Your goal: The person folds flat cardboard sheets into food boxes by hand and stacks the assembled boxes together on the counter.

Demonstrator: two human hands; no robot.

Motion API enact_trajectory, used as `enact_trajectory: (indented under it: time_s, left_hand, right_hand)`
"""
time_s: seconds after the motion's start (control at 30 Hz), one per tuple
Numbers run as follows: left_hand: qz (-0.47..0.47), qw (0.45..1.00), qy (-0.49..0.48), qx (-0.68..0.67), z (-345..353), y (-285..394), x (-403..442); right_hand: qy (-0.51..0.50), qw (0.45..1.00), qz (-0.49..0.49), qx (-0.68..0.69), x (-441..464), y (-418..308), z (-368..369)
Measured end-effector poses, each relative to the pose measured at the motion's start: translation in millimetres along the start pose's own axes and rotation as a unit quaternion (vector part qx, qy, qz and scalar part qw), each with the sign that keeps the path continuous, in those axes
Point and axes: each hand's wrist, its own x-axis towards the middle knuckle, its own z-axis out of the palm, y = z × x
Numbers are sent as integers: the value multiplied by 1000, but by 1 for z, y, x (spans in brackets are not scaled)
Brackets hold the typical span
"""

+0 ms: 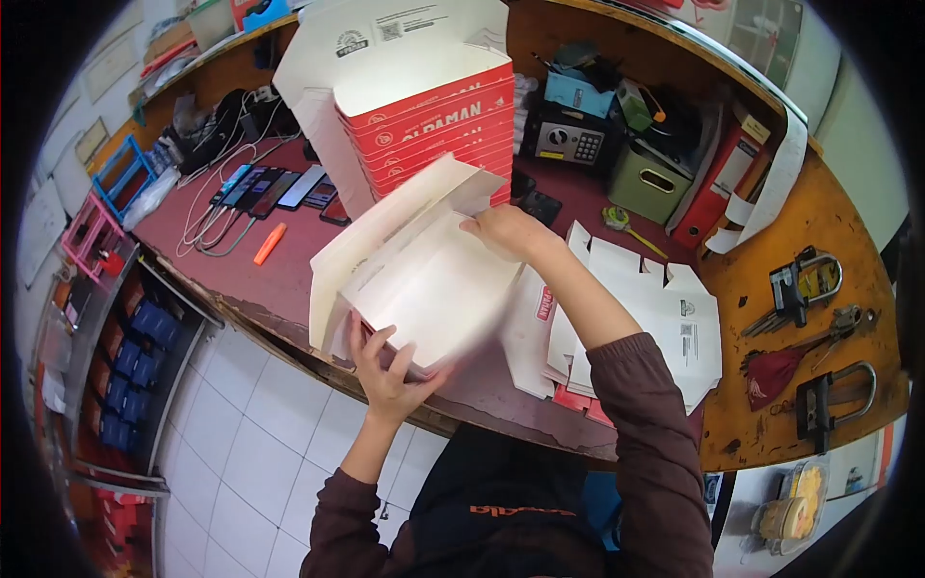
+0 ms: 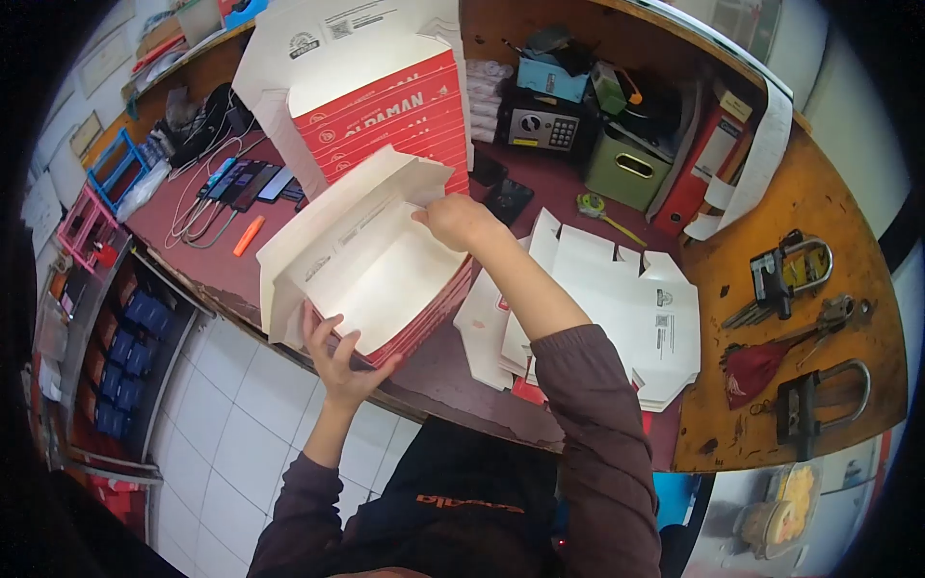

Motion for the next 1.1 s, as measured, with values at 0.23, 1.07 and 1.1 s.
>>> enact_trajectory:
  time_s: [0.23, 1.07, 1.1]
  left_hand:
    - [-45, 996, 72, -8, 1, 17, -5]
    - [184, 823, -508, -173, 153, 167, 51]
    - [141, 796, -550, -209, 148, 167, 61]
  right_hand:
    - [143, 974, 32, 173, -25, 5, -9]
    - [250, 756, 164, 582, -303, 14, 27]
    - [250, 769, 159, 566, -292, 22, 20]
